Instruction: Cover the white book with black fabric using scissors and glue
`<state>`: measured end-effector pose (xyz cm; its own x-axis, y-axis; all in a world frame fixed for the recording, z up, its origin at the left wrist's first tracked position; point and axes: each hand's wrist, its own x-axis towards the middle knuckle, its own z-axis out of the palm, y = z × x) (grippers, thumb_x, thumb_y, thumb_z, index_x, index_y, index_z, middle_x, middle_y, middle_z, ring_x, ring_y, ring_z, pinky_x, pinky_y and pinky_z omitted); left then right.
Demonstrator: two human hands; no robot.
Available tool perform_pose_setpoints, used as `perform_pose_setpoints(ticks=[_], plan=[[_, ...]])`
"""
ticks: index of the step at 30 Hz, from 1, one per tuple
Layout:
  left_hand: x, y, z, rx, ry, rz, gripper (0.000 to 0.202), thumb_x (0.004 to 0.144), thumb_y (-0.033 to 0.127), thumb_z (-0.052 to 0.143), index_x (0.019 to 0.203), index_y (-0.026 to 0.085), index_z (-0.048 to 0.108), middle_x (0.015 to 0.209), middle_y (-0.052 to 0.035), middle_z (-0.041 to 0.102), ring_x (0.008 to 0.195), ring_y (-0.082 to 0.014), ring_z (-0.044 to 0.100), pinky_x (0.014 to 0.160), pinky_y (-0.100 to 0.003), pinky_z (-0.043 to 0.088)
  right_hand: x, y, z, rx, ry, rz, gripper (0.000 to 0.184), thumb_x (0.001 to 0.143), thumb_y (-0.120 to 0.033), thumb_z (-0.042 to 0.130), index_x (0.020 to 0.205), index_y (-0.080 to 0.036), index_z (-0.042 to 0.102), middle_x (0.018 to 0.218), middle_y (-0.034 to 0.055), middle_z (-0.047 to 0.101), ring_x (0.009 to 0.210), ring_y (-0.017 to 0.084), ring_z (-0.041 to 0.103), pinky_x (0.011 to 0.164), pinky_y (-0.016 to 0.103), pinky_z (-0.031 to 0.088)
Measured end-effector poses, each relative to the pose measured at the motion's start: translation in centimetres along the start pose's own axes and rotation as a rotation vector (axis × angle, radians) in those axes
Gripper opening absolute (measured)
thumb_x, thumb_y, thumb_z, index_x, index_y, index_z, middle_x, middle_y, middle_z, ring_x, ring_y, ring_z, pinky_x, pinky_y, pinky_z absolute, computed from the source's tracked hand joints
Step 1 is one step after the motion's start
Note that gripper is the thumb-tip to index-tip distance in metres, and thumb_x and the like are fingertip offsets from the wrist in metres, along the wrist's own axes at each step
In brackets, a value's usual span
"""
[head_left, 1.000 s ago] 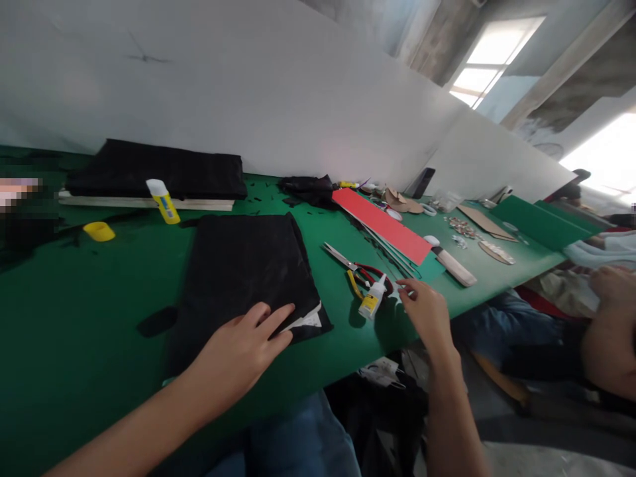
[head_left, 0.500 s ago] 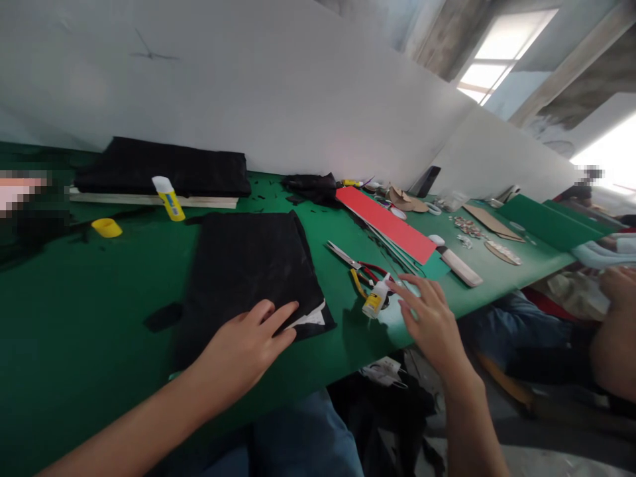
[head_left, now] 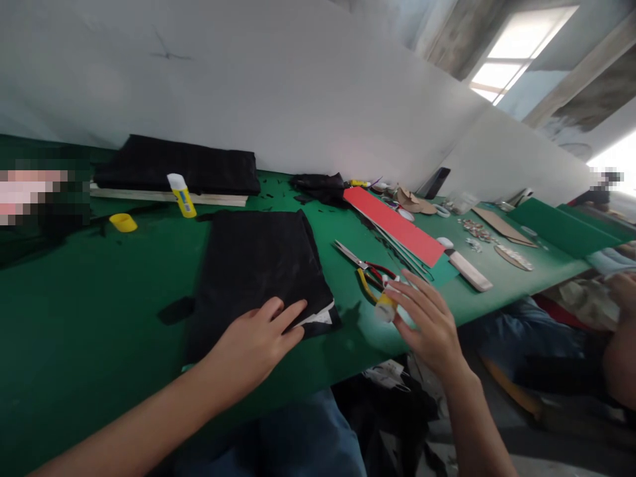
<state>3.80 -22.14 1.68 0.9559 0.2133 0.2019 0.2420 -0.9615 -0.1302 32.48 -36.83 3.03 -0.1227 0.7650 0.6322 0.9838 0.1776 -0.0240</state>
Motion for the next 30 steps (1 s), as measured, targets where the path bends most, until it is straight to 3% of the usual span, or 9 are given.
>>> perform_pose_setpoints(ticks=[4,6,8,15,21,30], plan=[[0.0,0.0,0.0,-0.010,0.003,0.005,0.033,0.083,0.006,0.051,0.108,0.024,0.062,0.140,-0.0051,0.049,0.105,-0.0252,0.050,0.067,-0.032,0.056,1.2,-3.2,-0.3,0.422,0.342,0.376,0.038,0.074,-0.012,0.072,0.109,-0.024,0.064,0.105,0.0071,0.069,0.106,0.028,0.063,0.092,0.049,0.052],[-0.1,0.0,0.1,-0.018,0.009,0.014,0.033,0.082,0.006,0.050,0.108,0.023,0.062,0.140,-0.0054,0.049,0.105,-0.0250,0.050,0.067,-0.032,0.056,1.7,-4.8,0.0,0.650,0.414,0.569,0.033,0.077,-0.017,0.071,0.109,-0.022,0.063,0.104,0.0078,0.068,0.100,0.026,0.065,0.088,0.046,0.054],[-0.2,0.0,0.2,-0.019,0.012,0.014,0.035,0.082,0.005,0.050,0.109,0.023,0.061,0.141,-0.0053,0.048,0.105,-0.0252,0.050,0.066,-0.032,0.056,2.2,-6.0,0.4,0.806,0.399,0.663,0.031,0.079,-0.022,0.070,0.109,-0.020,0.064,0.102,0.0089,0.069,0.096,0.025,0.066,0.083,0.041,0.055],[-0.1,-0.1,0.3,0.001,-0.001,0.015,0.033,0.087,0.009,0.048,0.113,0.025,0.061,0.142,-0.0049,0.047,0.105,-0.0244,0.050,0.066,-0.031,0.055,3.5,-7.8,2.4,0.922,0.223,0.802,0.025,0.072,-0.028,0.076,0.094,-0.021,0.068,0.091,0.0046,0.067,0.079,0.019,0.064,0.069,0.030,0.054],[-0.1,-0.1,0.2,-0.014,-0.021,0.015,0.036,0.086,0.011,0.048,0.116,0.025,0.060,0.143,-0.0045,0.045,0.106,-0.0245,0.050,0.067,-0.032,0.056,3.4,-8.0,3.3,0.805,0.065,0.758,0.024,0.076,-0.032,0.072,0.098,-0.020,0.069,0.087,0.0040,0.066,0.080,0.020,0.063,0.069,0.029,0.052],[-0.1,-0.1,0.1,-0.031,-0.014,0.021,0.035,0.085,0.010,0.049,0.115,0.024,0.060,0.142,-0.0063,0.046,0.106,-0.0257,0.050,0.066,-0.033,0.057,2.9,-7.9,4.1,0.694,0.072,0.706,0.022,0.080,-0.031,0.069,0.099,-0.020,0.069,0.090,0.0041,0.065,0.081,0.019,0.062,0.072,0.030,0.050]])
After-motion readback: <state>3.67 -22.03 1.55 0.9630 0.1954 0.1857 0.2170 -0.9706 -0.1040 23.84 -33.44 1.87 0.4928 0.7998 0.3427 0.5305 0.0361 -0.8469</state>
